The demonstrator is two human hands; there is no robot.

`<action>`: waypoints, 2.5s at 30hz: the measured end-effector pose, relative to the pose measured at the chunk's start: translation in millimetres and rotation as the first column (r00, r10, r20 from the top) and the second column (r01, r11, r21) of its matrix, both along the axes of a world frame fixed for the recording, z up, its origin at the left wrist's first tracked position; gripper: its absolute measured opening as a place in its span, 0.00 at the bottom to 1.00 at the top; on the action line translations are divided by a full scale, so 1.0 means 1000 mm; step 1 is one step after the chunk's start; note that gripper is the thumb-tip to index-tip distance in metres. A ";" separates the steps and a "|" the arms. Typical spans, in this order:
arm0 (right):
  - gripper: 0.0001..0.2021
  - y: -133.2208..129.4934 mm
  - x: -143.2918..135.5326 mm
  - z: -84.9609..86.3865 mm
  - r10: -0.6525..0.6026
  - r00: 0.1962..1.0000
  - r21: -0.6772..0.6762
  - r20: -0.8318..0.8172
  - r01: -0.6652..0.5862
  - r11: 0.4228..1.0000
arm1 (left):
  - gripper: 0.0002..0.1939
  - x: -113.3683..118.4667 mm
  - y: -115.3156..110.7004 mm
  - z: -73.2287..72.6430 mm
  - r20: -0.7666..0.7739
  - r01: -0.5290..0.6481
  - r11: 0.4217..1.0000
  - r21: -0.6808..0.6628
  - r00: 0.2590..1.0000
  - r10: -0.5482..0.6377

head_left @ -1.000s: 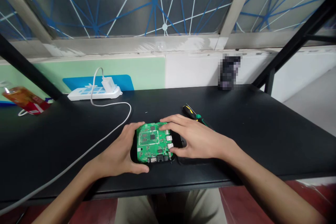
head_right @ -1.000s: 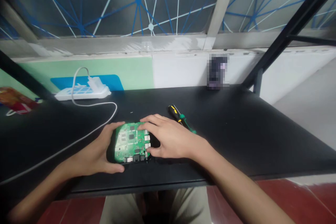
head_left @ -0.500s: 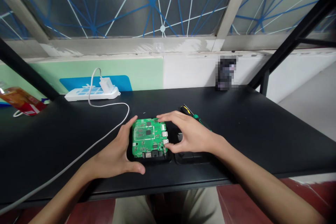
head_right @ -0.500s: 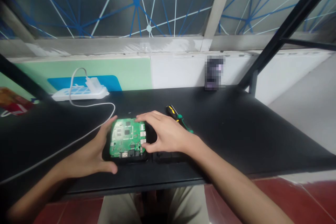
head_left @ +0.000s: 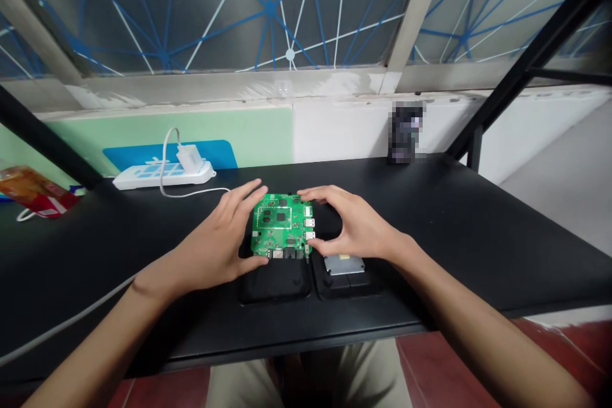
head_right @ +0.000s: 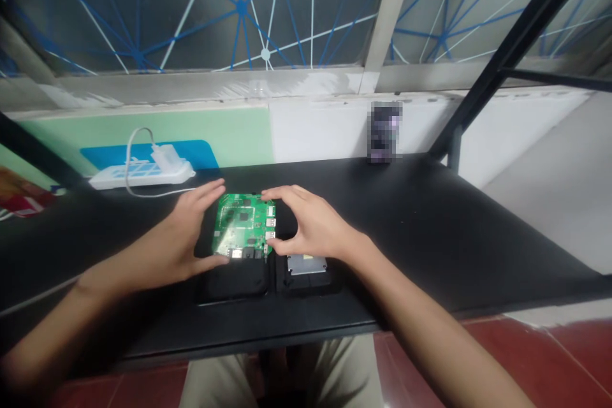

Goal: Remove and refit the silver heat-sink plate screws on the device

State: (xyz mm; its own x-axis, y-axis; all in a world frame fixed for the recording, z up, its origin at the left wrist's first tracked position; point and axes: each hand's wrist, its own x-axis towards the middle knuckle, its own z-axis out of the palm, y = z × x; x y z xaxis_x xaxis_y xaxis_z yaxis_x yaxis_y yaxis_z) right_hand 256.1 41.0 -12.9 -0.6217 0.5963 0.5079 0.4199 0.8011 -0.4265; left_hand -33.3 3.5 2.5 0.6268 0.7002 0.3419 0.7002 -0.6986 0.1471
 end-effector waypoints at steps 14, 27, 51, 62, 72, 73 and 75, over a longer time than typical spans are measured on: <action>0.30 0.006 0.006 0.000 -0.026 0.996 -0.020 0.089 0.027 0.999 | 0.60 0.001 0.032 -0.018 0.084 0.058 0.997 0.049 0.995 -0.062; 0.58 0.012 -0.025 -0.015 -0.154 0.980 0.276 0.125 0.114 0.954 | 0.56 0.000 0.033 -0.027 0.251 0.010 0.965 0.262 0.965 -0.078; 0.54 0.009 -0.016 -0.016 -0.072 0.997 0.183 0.016 0.067 0.981 | 0.59 -0.004 0.037 -0.029 0.244 0.033 0.948 0.317 0.963 -0.116; 0.55 0.010 -0.015 -0.017 -0.064 0.998 0.179 -0.009 0.065 0.982 | 0.58 -0.004 0.036 -0.030 0.242 0.035 0.953 0.300 0.964 -0.112; 0.55 0.008 -0.017 -0.015 -0.069 0.997 0.215 -0.022 0.072 0.974 | 0.58 -0.002 0.034 -0.029 0.256 0.011 0.958 0.286 0.963 -0.088; 0.55 0.008 -0.017 -0.015 -0.069 0.997 0.217 -0.021 0.072 0.974 | 0.58 -0.002 0.034 -0.029 0.258 0.012 0.958 0.285 0.962 -0.089; 0.55 0.008 -0.016 -0.015 -0.072 0.997 0.223 -0.018 0.074 0.972 | 0.58 -0.002 0.034 -0.029 0.259 0.015 0.959 0.284 0.961 -0.092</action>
State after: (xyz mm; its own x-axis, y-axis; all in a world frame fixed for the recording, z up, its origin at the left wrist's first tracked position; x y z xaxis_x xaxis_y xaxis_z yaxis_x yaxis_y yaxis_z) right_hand 239.9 49.2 -28.2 -0.5752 0.5105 0.6391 0.4773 0.8440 -0.2446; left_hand -35.3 37.5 -26.2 0.5194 0.5218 0.6767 0.6223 -0.7737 0.1190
